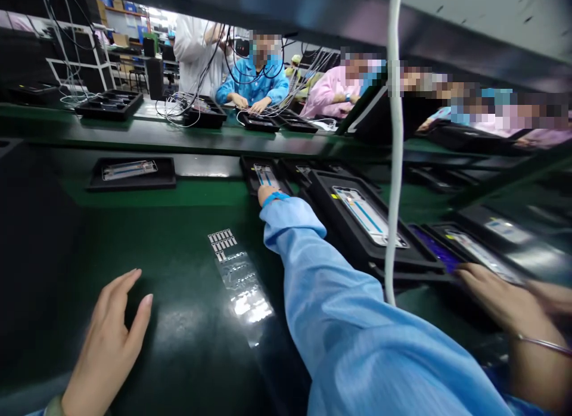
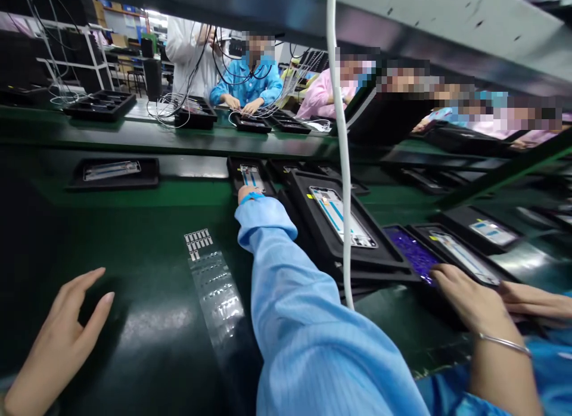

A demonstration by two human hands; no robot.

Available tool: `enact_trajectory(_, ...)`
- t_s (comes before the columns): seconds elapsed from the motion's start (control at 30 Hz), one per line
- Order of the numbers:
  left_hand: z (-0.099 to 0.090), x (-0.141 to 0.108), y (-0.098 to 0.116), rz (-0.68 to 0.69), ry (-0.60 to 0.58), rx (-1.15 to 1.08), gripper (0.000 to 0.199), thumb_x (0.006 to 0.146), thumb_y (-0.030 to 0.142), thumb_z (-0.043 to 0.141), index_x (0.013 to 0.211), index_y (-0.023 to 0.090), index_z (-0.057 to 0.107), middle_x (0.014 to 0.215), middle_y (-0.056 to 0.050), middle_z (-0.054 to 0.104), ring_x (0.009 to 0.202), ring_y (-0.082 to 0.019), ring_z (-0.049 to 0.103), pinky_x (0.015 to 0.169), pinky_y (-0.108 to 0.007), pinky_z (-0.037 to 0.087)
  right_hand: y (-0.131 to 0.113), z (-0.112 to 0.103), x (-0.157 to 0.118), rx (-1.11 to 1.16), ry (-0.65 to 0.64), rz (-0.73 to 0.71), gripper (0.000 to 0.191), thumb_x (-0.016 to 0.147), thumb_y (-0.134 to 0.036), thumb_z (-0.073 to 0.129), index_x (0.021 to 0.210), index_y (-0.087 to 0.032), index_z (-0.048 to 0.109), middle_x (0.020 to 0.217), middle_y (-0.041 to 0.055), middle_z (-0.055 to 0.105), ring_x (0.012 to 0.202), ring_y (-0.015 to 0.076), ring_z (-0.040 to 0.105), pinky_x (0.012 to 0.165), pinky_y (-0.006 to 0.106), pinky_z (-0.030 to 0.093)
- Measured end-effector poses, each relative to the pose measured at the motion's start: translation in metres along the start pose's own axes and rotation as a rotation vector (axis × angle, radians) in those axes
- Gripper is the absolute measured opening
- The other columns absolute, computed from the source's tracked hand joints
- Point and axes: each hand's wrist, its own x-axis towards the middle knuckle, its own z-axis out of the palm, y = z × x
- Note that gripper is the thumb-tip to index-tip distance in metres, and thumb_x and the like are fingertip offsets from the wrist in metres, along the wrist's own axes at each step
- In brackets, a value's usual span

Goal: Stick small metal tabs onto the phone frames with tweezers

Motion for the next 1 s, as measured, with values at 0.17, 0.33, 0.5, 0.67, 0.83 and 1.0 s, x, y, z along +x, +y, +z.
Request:
enact_trajectory(0.17,0.002,0.002,-0.004,0.009,-0.044,0.007,0.045,0.085,0.045,0.042,0.125,0.025,0.041,0.125,-0.009,0.046,0.112,-0.027,0.048,0.085,-0.046,0.049,0.032,-0.007,-0.015,-0.197,-0.085,-0.047,0.026,0.091,-0.026,0.046,0.113,-0.014,0.052,0.115,0.0071,0.053,0.098,0.0150,0.057,0.085,0.035,0.046)
enact_trajectory(0.33,-0.002,0.007,-0.013,-0.025,-0.001,0.021,0.048,0.084,0.048,0.042,0.124,0.021,0.042,0.122,-0.009,0.048,0.108,-0.027,0.050,0.088,-0.046,0.046,0.013,-0.012,-0.020,-0.330,-0.155,-0.234,0.022,0.090,-0.014,0.043,0.103,-0.008,0.060,0.104,0.0171,0.060,0.096,0.0246,0.059,0.079,0.041,0.046)
enact_trajectory(0.5,-0.007,0.009,-0.016,0.002,0.041,0.023,0.050,0.083,0.049,0.042,0.123,0.019,0.043,0.120,-0.009,0.048,0.107,-0.026,0.050,0.091,-0.045,0.045,-0.047,-0.019,-0.085,-0.326,-0.189,-0.528,0.025,0.089,-0.016,0.040,0.102,-0.018,0.061,0.096,0.0109,0.063,0.089,0.0246,0.060,0.068,0.036,0.046)
enact_trajectory(0.67,-0.011,0.011,-0.016,0.046,0.090,0.027,0.049,0.084,0.047,0.040,0.124,0.018,0.043,0.122,-0.012,0.047,0.115,-0.027,0.046,0.098,-0.046,0.040,-0.088,-0.011,-0.193,-0.226,-0.155,-0.950,0.018,0.086,-0.015,0.043,0.086,-0.014,0.061,0.080,0.0109,0.063,0.070,0.0219,0.059,0.047,0.032,0.042)
enact_trajectory(0.83,-0.012,0.012,-0.017,0.043,0.104,0.044,0.049,0.086,0.046,0.038,0.126,0.019,0.042,0.132,-0.012,0.042,0.126,-0.026,0.036,0.105,-0.047,0.030,-0.095,-0.005,-0.256,0.155,-0.358,-1.060,0.019,0.080,-0.019,0.049,0.070,-0.029,0.062,0.073,0.0008,0.066,0.063,0.0158,0.060,0.040,0.026,0.039)
enact_trajectory(1.0,-0.013,0.011,-0.018,0.034,0.062,0.045,0.048,0.087,0.047,0.036,0.126,0.020,0.043,0.134,-0.011,0.041,0.128,-0.025,0.034,0.108,-0.047,0.027,-0.063,-0.017,-0.212,0.491,-0.412,-1.083,0.018,0.082,-0.038,0.049,0.084,-0.027,0.063,0.099,-0.0026,0.065,0.091,0.0095,0.060,0.073,0.018,0.049)
